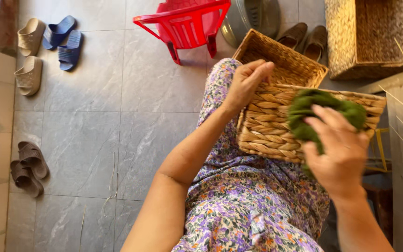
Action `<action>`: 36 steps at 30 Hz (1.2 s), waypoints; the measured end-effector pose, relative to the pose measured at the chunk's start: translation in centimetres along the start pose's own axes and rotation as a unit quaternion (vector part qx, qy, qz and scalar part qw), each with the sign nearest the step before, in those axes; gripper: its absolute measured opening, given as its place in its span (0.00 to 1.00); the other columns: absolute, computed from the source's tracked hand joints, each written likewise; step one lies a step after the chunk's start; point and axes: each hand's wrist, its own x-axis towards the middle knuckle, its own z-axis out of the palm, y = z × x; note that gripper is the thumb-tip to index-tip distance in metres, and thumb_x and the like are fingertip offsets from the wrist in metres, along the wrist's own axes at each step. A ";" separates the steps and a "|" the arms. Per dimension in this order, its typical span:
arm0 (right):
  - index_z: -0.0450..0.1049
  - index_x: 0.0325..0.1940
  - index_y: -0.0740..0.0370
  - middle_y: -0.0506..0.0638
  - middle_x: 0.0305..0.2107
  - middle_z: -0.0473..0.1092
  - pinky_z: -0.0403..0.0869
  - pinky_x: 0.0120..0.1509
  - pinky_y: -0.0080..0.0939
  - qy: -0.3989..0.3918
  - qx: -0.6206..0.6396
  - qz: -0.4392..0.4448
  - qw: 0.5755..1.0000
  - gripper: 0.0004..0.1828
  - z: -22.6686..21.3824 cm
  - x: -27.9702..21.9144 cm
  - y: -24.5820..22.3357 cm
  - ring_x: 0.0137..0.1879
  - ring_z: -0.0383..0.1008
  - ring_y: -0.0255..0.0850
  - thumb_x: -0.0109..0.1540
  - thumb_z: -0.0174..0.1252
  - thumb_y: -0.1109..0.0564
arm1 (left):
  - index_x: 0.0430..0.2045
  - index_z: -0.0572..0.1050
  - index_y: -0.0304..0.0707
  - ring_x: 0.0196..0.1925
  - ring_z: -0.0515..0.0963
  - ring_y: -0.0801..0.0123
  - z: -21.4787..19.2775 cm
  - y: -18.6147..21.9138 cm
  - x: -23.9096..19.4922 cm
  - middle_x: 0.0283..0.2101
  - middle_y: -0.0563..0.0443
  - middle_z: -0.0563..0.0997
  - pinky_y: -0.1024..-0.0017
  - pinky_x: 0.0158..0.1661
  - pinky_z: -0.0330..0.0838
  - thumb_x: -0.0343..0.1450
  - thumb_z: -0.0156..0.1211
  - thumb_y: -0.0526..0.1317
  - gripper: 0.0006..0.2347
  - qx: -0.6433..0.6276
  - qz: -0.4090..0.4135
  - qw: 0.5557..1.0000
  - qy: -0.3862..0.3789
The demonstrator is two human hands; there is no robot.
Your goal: The person wipes the interior and exterior surfaces of a rectangular woven basket using a green cloth. They rotate the basket to reach different sides and continue wiping until the basket is set aside.
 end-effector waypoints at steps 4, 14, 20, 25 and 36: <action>0.76 0.56 0.62 0.52 0.63 0.69 0.65 0.75 0.53 0.048 0.015 0.052 0.997 0.18 -1.9 -2.2 1.7 0.70 0.68 0.52 0.61 0.57 0.65 | 0.20 0.72 0.32 0.30 0.67 0.81 0.8 0.2 -0.1 0.24 0.60 0.70 0.76 0.34 0.63 0.79 0.54 0.44 0.18 -0.020 0.008 1.000 -0.003; 0.76 0.55 0.56 0.49 0.60 0.71 0.55 0.77 0.61 -0.003 0.060 -0.043 0.997 0.24 4.6 -1.8 -6.6 0.67 0.69 0.46 0.54 0.63 0.59 | 0.17 0.73 0.32 0.29 0.67 0.81 0.2 -0.3 0.0 0.22 0.59 0.70 0.77 0.33 0.62 0.79 0.53 0.45 0.19 0.011 0.007 0.999 0.038; 0.75 0.58 0.49 0.45 0.60 0.70 0.59 0.71 0.58 -0.061 0.069 -0.129 0.987 0.28 4.4 0.4 -9.5 0.65 0.69 0.43 0.52 0.66 0.52 | 0.18 0.73 0.32 0.28 0.67 0.80 -0.6 -1.1 0.2 0.22 0.59 0.70 0.77 0.32 0.62 0.79 0.53 0.45 0.19 0.004 -0.001 1.000 0.028; 0.78 0.58 0.48 0.41 0.60 0.71 0.65 0.72 0.50 -0.032 -0.034 -0.042 0.998 0.23 1.7 -4.5 -0.7 0.67 0.69 0.46 0.57 0.63 0.53 | 0.19 0.73 0.33 0.30 0.65 0.82 0.0 -1.7 0.0 0.24 0.61 0.68 0.77 0.34 0.61 0.80 0.53 0.45 0.19 -0.018 0.016 0.999 0.025; 0.79 0.54 0.54 0.49 0.60 0.72 0.67 0.71 0.51 -0.011 0.011 -0.065 0.998 0.22 3.4 -5.0 -1.6 0.69 0.69 0.47 0.55 0.62 0.56 | 0.20 0.76 0.33 0.28 0.70 0.81 1.2 -2.9 0.8 0.22 0.59 0.76 0.78 0.32 0.66 0.78 0.53 0.48 0.19 0.051 0.004 0.996 0.068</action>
